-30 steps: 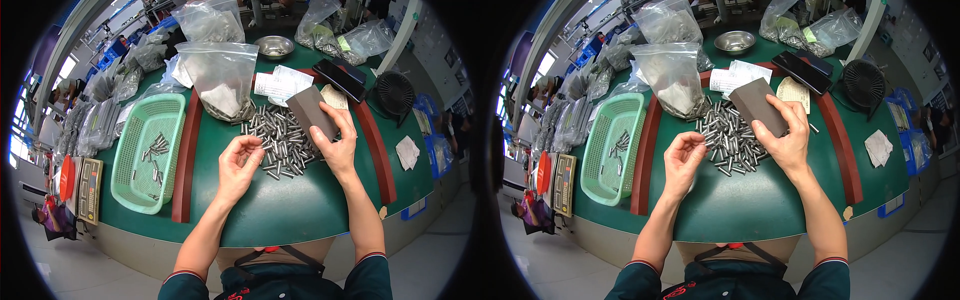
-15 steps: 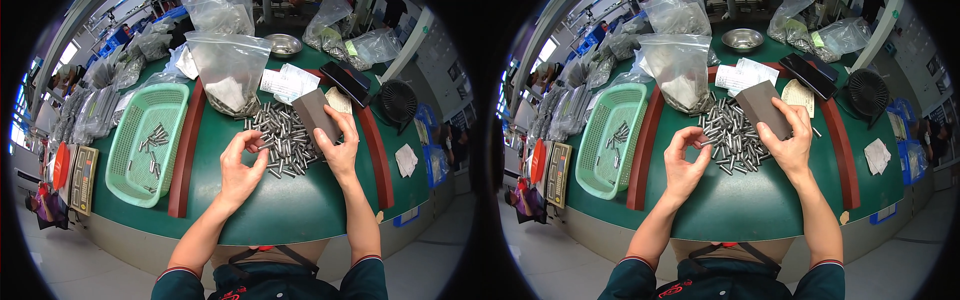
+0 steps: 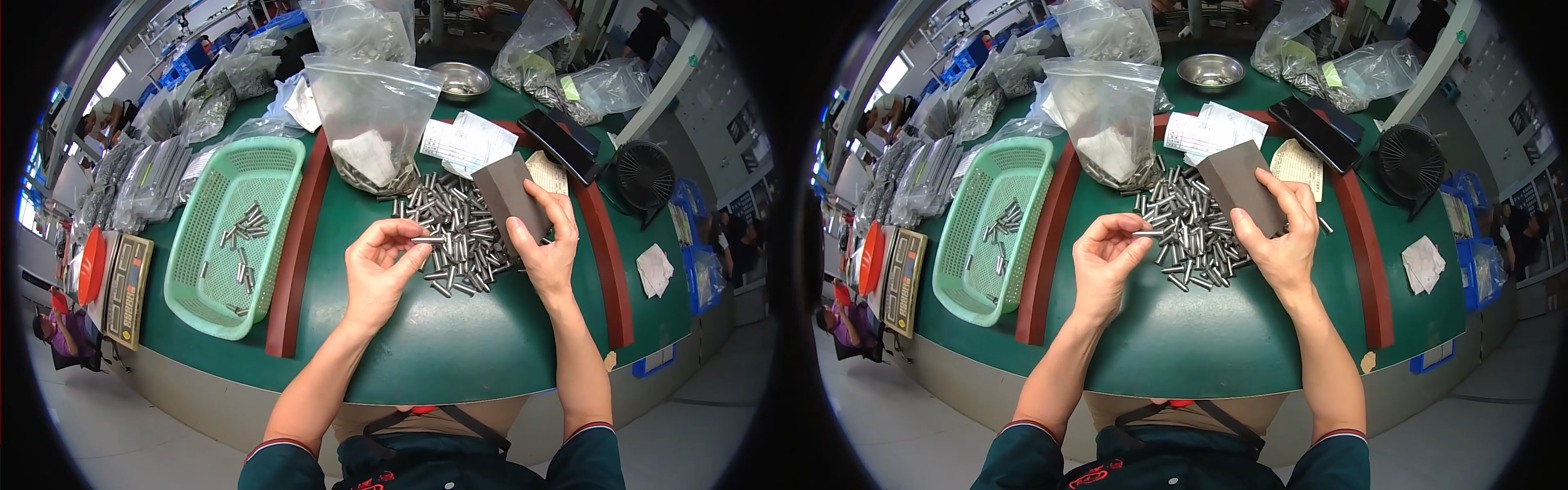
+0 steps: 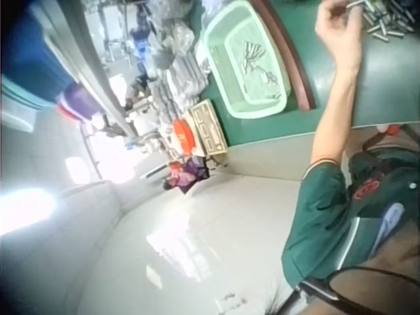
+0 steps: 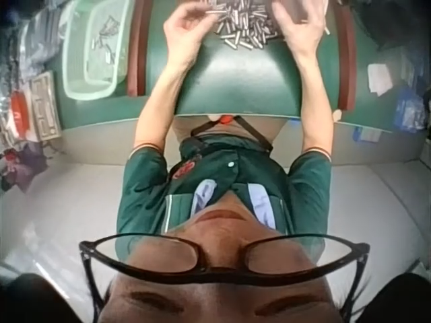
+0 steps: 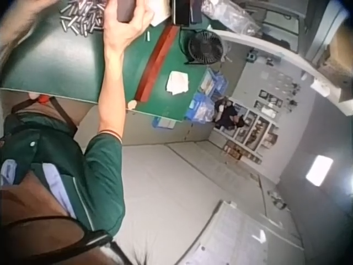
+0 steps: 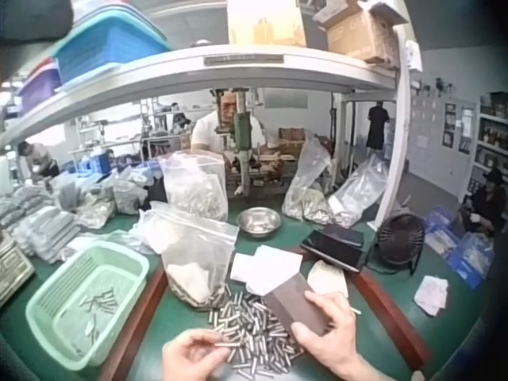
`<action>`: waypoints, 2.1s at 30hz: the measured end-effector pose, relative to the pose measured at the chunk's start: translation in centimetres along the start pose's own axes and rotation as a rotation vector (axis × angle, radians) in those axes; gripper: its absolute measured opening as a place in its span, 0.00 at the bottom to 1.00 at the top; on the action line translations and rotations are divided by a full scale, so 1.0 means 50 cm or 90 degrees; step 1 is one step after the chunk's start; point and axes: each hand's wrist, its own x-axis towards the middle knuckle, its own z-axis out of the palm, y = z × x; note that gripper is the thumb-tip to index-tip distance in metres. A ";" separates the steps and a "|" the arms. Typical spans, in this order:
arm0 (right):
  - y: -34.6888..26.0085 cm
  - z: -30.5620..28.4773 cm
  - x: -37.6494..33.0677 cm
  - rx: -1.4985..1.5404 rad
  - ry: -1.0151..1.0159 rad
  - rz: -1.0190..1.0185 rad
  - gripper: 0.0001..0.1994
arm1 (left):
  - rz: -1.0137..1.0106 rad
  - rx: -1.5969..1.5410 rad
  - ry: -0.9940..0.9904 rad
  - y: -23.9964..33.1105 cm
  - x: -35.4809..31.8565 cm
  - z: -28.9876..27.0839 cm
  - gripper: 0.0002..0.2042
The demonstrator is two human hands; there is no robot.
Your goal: Sanding or deburring small metal rods using an abrasive block.
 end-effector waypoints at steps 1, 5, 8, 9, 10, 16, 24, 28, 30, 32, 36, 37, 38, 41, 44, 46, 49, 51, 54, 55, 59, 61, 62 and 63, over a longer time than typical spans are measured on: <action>0.000 0.000 0.000 -0.003 -0.028 -0.003 0.25 | -0.028 -0.055 -0.005 0.003 0.001 -0.003 0.12; 0.000 0.000 0.001 0.002 -0.035 -0.001 0.25 | -0.041 -0.051 0.010 0.010 0.011 -0.018 0.14; 0.000 0.000 0.001 0.005 -0.028 -0.007 0.25 | -0.050 -0.075 0.011 0.013 0.016 -0.025 0.14; 0.000 0.001 0.000 -0.003 -0.029 -0.010 0.25 | -0.068 -0.093 0.002 0.014 0.018 -0.027 0.14; 0.000 0.001 0.000 -0.003 -0.005 -0.012 0.25 | -0.068 -0.078 0.029 0.014 0.018 -0.028 0.14; -0.001 0.000 -0.002 -0.006 -0.041 -0.008 0.25 | -0.096 -0.115 0.002 0.018 0.024 -0.034 0.17; -0.001 -0.002 0.001 -0.007 -0.038 0.002 0.26 | -0.191 -0.162 0.044 0.017 0.027 -0.047 0.20; 0.001 -0.002 0.001 -0.009 -0.041 -0.013 0.25 | -0.233 -0.294 0.013 0.015 0.025 -0.053 0.19; 0.001 -0.001 0.000 -0.007 -0.038 -0.007 0.25 | -0.241 -0.267 0.051 0.013 0.025 -0.054 0.18; 0.002 0.000 -0.001 0.002 -0.016 0.003 0.25 | -0.207 -0.296 0.010 0.011 0.026 -0.055 0.16; 0.004 0.003 -0.003 0.000 -0.042 0.002 0.25 | -0.229 -0.234 0.039 0.009 0.030 -0.054 0.17; 0.004 0.003 -0.003 -0.002 -0.040 -0.006 0.25 | -0.229 -0.243 0.032 0.009 0.031 -0.054 0.18; 0.004 0.003 -0.003 0.000 -0.016 -0.009 0.25 | -0.221 -0.279 -0.014 0.009 0.031 -0.053 0.18; 0.004 0.002 -0.002 0.003 -0.020 -0.009 0.25 | -0.216 -0.253 -0.037 0.011 0.029 -0.050 0.19; 0.004 0.001 -0.001 -0.001 -0.022 -0.007 0.25 | -0.188 -0.235 -0.053 0.011 0.025 -0.046 0.20; 0.002 0.001 -0.001 -0.004 -0.043 -0.004 0.25 | -0.198 -0.197 -0.022 0.010 0.025 -0.044 0.20; 0.001 0.001 0.000 -0.005 -0.040 0.000 0.25 | -0.174 -0.184 -0.049 0.006 0.025 -0.044 0.19; 0.000 0.000 0.000 -0.008 -0.040 -0.001 0.25 | -0.159 -0.175 -0.067 0.003 0.024 -0.045 0.18; 0.000 0.000 -0.001 0.001 -0.039 0.006 0.25 | -0.151 -0.183 -0.080 -0.002 0.023 -0.047 0.17; 0.000 0.000 0.000 0.001 -0.039 0.006 0.25 | -0.153 -0.175 -0.082 -0.003 0.022 -0.047 0.17; 0.001 -0.001 0.000 0.007 -0.016 0.010 0.25 | -0.145 -0.166 -0.111 -0.004 0.022 -0.045 0.16; 0.000 -0.001 0.001 -0.001 -0.038 0.008 0.25 | -0.133 -0.119 -0.087 -0.004 0.022 -0.042 0.16; 0.000 -0.001 0.002 0.005 -0.016 0.005 0.25 | -0.124 -0.109 -0.097 -0.003 0.022 -0.040 0.17; -0.001 -0.002 0.002 -0.003 -0.037 0.006 0.25 | -0.124 -0.091 -0.082 -0.003 0.021 -0.037 0.17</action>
